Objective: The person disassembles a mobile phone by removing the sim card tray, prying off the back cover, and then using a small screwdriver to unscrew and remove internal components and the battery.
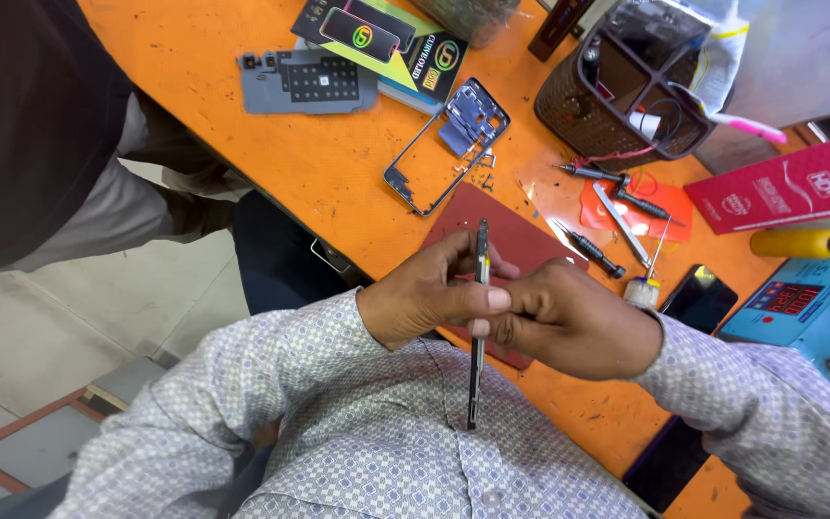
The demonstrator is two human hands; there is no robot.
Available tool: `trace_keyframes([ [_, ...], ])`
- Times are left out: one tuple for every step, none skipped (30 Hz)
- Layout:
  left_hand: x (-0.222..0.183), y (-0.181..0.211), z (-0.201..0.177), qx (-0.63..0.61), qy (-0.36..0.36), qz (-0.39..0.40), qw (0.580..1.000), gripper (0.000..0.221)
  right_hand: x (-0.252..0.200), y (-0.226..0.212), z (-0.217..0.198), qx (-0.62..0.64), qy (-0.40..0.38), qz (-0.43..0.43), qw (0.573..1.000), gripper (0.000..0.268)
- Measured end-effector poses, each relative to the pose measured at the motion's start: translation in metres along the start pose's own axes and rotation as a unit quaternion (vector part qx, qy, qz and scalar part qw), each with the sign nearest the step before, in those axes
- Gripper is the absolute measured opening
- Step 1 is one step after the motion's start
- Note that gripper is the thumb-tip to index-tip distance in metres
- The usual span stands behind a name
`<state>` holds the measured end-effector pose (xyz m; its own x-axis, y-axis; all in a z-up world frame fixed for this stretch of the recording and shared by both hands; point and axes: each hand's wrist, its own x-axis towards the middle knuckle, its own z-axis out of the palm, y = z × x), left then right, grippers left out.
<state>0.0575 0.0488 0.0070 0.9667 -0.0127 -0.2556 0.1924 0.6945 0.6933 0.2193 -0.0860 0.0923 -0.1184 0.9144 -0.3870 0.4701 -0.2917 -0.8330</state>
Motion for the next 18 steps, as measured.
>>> trace_keyframes([
  [-0.001,0.001,0.001,0.000,-0.001,0.005,1.000,0.069,-0.003,-0.004,0.000,0.038,-0.010,0.019,0.999,0.040],
  [-0.001,0.003,0.003,0.001,-0.003,0.009,1.000,0.070,-0.005,-0.007,0.000,0.076,-0.020,0.039,0.996,0.044],
  [-0.002,0.004,0.004,0.002,-0.005,0.014,1.000,0.071,-0.004,-0.010,0.000,0.083,-0.032,0.041,0.995,0.043],
  [-0.005,0.005,0.007,-0.006,-0.001,-0.001,1.000,0.074,-0.002,-0.013,0.000,0.091,-0.044,0.043,0.994,0.043],
  [-0.008,0.006,0.011,-0.014,-0.001,-0.021,1.000,0.078,-0.002,-0.016,0.000,0.101,-0.052,0.047,0.992,0.042],
  [-0.010,0.007,0.014,-0.021,-0.001,-0.040,0.999,0.081,0.000,-0.019,0.000,0.095,-0.067,0.096,0.989,0.041],
  [-0.011,0.009,0.016,-0.042,0.000,-0.070,0.997,0.079,0.002,-0.022,0.001,0.090,-0.079,0.144,0.982,0.040],
  [-0.013,0.012,0.019,-0.063,0.002,-0.099,0.993,0.077,0.002,-0.024,0.002,0.084,-0.091,0.192,0.973,0.040],
  [-0.015,0.014,0.021,-0.086,0.005,-0.129,0.988,0.074,0.001,-0.026,0.000,0.127,-0.092,0.201,0.967,0.041],
  [-0.016,0.017,0.022,-0.091,0.002,-0.126,0.988,0.072,-0.002,-0.027,-0.002,0.170,-0.092,0.210,0.958,0.042],
  [-0.018,0.018,0.023,-0.097,-0.001,-0.123,0.988,0.071,-0.003,-0.026,-0.002,0.213,-0.094,0.219,0.947,0.043],
  [-0.020,0.019,0.023,-0.104,-0.003,-0.120,0.987,0.071,-0.006,-0.024,0.001,0.243,-0.073,0.211,0.944,0.045],
  [-0.024,0.019,0.023,-0.117,-0.030,-0.116,0.986,0.068,-0.010,-0.023,0.009,0.274,-0.053,0.203,0.939,0.047],
  [-0.029,0.017,0.024,-0.130,-0.056,-0.112,0.984,0.065,-0.015,-0.021,0.018,0.304,-0.032,0.194,0.932,0.050],
  [-0.031,0.015,0.023,-0.142,-0.083,-0.106,0.981,0.062,-0.020,-0.018,0.027,0.348,-0.016,0.168,0.922,0.049],
  [-0.031,0.011,0.022,-0.124,-0.094,-0.115,0.981,0.061,-0.025,-0.014,0.037,0.391,0.001,0.141,0.909,0.049],
  [-0.030,0.007,0.019,-0.109,-0.105,-0.126,0.980,0.061,-0.027,-0.011,0.046,0.435,0.016,0.117,0.893,0.048],
  [-0.030,0.001,0.016,-0.094,-0.115,-0.136,0.979,0.062,-0.027,-0.006,0.054,0.493,0.033,0.114,0.862,0.046],
])
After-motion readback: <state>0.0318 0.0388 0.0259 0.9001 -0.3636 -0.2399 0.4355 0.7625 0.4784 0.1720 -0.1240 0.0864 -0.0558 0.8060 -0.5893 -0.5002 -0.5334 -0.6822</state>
